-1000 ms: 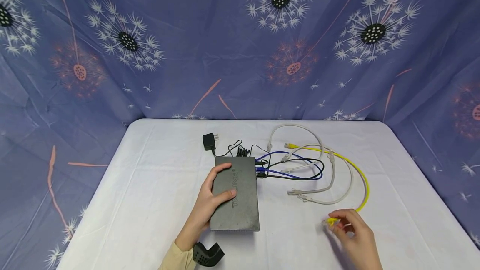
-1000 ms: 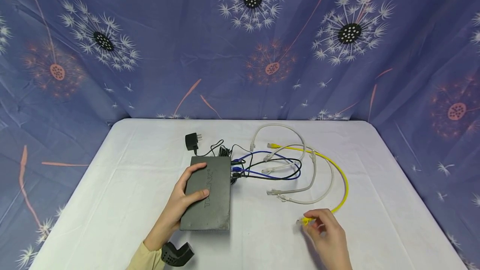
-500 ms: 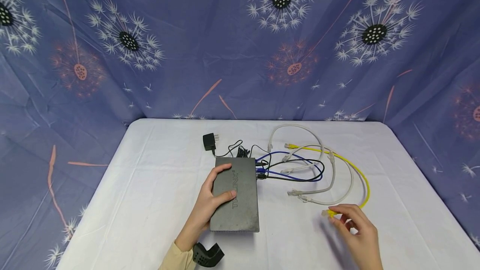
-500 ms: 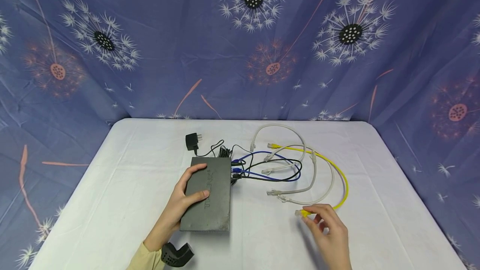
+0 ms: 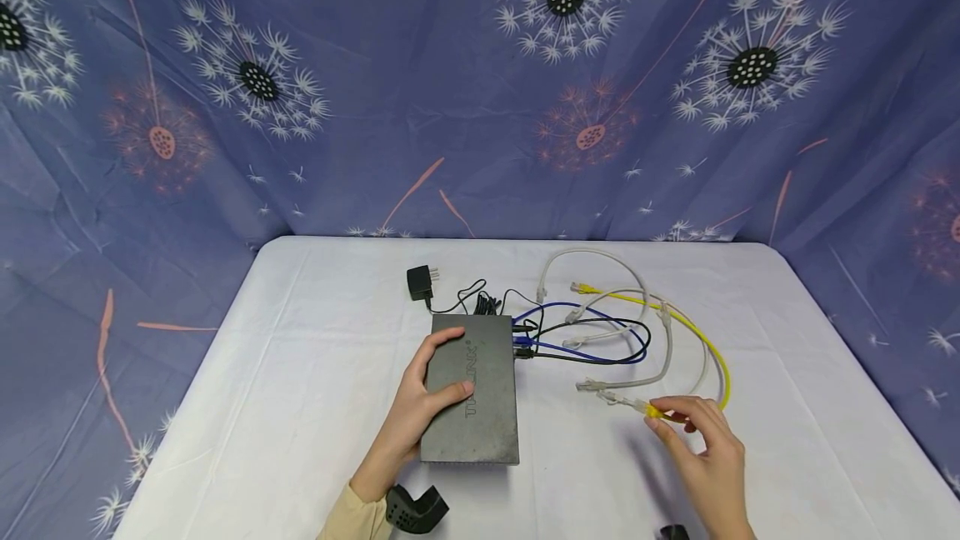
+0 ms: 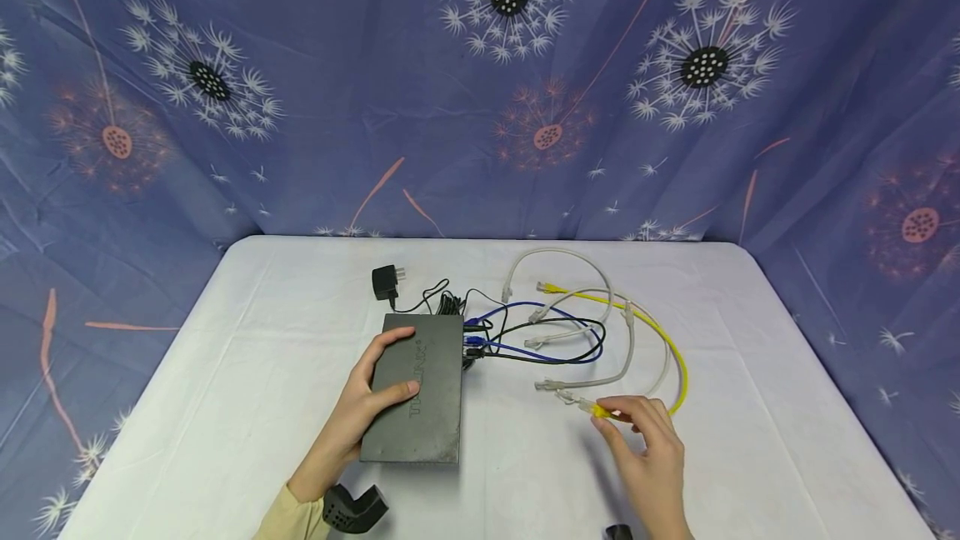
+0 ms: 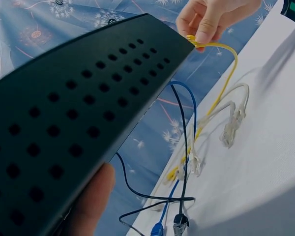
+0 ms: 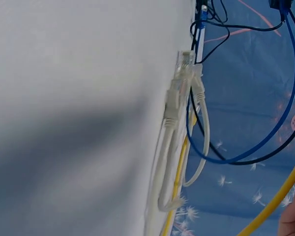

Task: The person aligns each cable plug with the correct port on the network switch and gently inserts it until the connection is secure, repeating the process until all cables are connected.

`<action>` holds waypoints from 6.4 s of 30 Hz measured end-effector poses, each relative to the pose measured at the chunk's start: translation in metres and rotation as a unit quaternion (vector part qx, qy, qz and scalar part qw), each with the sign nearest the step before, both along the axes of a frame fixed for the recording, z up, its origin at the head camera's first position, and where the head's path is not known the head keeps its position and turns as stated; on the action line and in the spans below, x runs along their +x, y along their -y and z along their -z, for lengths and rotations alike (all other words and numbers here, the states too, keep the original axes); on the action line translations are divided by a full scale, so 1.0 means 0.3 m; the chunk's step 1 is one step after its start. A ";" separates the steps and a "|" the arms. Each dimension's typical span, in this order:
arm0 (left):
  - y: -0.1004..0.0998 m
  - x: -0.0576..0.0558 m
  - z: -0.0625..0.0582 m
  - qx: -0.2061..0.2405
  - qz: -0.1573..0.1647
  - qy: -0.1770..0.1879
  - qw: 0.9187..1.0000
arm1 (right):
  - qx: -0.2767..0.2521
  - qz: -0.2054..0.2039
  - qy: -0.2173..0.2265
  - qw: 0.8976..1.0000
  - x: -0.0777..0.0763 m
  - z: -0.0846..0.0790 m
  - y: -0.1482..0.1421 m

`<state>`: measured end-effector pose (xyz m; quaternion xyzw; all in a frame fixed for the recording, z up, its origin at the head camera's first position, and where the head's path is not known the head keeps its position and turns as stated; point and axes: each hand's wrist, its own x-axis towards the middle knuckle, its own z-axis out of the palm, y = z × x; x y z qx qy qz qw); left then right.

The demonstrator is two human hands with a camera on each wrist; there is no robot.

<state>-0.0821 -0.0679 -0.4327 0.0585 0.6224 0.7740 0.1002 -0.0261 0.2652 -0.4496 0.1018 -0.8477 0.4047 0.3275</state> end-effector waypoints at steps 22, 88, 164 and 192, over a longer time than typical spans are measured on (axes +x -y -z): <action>-0.004 0.004 -0.010 0.003 0.001 -0.002 1.000 | -0.037 -0.085 -0.027 0.995 -0.052 -0.159 0.182; -0.007 0.007 -0.021 0.005 0.011 -0.002 1.000 | 0.077 -0.144 -0.103 0.981 -0.203 -0.104 0.336; -0.013 -0.001 -0.051 -0.030 -0.025 -0.020 0.999 | 0.058 -0.187 -0.151 0.969 -0.272 -0.127 0.386; -0.003 -0.030 -0.028 0.007 -0.038 -0.004 0.999 | 0.018 -0.159 -0.118 0.980 -0.212 -0.098 0.258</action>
